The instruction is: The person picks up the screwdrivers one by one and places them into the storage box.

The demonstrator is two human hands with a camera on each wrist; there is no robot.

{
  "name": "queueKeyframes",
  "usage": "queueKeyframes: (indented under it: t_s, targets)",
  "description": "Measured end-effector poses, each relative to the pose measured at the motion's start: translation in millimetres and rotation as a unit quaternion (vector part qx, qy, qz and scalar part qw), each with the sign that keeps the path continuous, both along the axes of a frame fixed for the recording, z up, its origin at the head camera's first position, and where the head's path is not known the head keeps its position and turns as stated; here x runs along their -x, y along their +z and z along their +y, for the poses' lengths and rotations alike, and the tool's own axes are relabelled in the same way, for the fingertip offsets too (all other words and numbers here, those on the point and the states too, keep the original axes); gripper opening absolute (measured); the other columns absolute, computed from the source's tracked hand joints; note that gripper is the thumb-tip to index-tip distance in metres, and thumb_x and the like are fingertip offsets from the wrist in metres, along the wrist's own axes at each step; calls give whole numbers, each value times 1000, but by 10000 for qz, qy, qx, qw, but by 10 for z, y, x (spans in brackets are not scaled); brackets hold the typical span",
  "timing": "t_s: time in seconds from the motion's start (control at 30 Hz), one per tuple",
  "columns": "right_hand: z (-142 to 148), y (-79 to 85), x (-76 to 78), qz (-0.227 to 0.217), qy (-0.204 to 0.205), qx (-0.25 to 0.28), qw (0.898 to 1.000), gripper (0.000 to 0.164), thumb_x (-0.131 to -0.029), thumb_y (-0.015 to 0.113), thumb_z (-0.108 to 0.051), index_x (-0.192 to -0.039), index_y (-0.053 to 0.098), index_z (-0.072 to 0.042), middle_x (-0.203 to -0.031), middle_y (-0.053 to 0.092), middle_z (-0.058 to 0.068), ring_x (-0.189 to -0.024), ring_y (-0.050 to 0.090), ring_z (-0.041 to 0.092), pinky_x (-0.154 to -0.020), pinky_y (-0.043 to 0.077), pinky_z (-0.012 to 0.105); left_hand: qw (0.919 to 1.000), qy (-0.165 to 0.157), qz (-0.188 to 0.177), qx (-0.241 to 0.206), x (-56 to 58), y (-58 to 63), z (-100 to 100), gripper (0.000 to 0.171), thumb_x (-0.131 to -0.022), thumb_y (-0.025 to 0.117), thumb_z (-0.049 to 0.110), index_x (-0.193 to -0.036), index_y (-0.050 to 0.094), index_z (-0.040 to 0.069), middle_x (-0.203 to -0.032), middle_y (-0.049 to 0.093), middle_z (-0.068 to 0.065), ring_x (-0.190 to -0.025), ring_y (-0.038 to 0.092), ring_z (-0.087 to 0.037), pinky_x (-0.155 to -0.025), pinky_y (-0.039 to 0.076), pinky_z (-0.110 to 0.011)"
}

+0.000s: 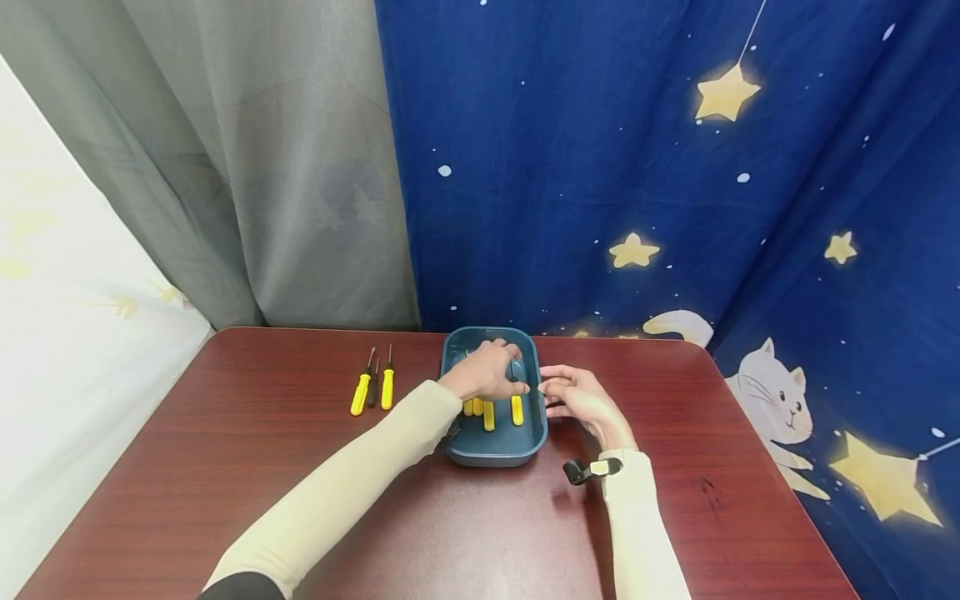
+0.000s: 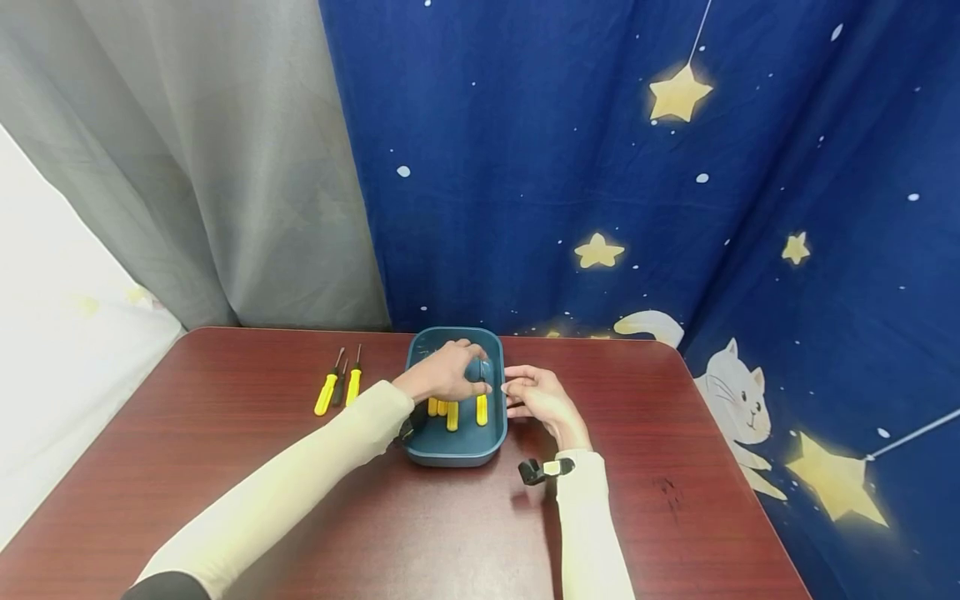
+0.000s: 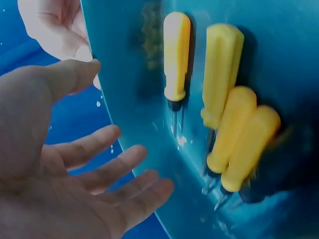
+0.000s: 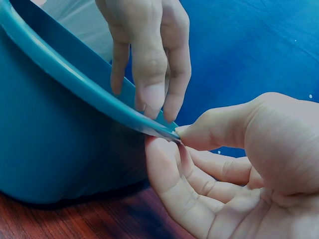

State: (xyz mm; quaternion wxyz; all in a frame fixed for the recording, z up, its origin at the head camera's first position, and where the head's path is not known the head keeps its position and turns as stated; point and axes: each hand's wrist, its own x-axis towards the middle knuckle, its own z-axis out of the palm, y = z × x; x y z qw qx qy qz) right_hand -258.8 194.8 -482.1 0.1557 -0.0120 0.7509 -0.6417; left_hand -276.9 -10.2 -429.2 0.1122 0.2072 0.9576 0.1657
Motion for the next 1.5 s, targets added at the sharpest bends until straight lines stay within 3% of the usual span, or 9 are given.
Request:
queueKeyframes:
  t_s: [0.33,0.63,0.83,1.07,1.5]
  targets:
    - [7,-6,1,-29,-11,-38,10000,43,-97,60,-3,-139,54,4,-100,72,16,-80,67,17,-71,63,31,9980,-78,614,119,-48,46,-195,80,-91,67,62,-156,43,21,-163,39,-8,-153,30,-29,-120,37,-56]
    - [2,-4,-3,-53,-70,-7,10000,42,-96,60,-2,-138,55,4,-100,73,16,-80,68,17,-70,63,31,9938,146,1100,60,-53,77,-383,89,-88,66,67,-159,38,22,-164,37,-10,-157,22,-35,-123,30,-58]
    - [-5,-3,1,-32,-90,-11,10000,42,-96,60,-2,-137,55,4,-97,72,13,-80,68,18,-70,63,32,9925,388,1144,-166,-51,71,-534,91,-88,65,67,-161,34,21,-165,33,-14,-158,17,-38,-126,24,-59]
    - [-2,-8,0,25,19,163,9999,42,-97,59,-1,-138,55,5,-107,71,20,-79,68,18,-71,63,33,9887,866,1081,-576,-49,52,-724,94,-89,64,66,-162,29,20,-168,26,-16,-158,14,-41,-126,22,-63]
    - [-4,-14,5,43,-33,137,9999,41,-97,59,-1,-137,56,4,-104,72,16,-79,68,17,-72,63,35,9769,1629,980,-977,-49,-53,-1054,99,-89,62,69,-164,22,16,-166,24,-21,-156,12,-44,-121,26,-68]
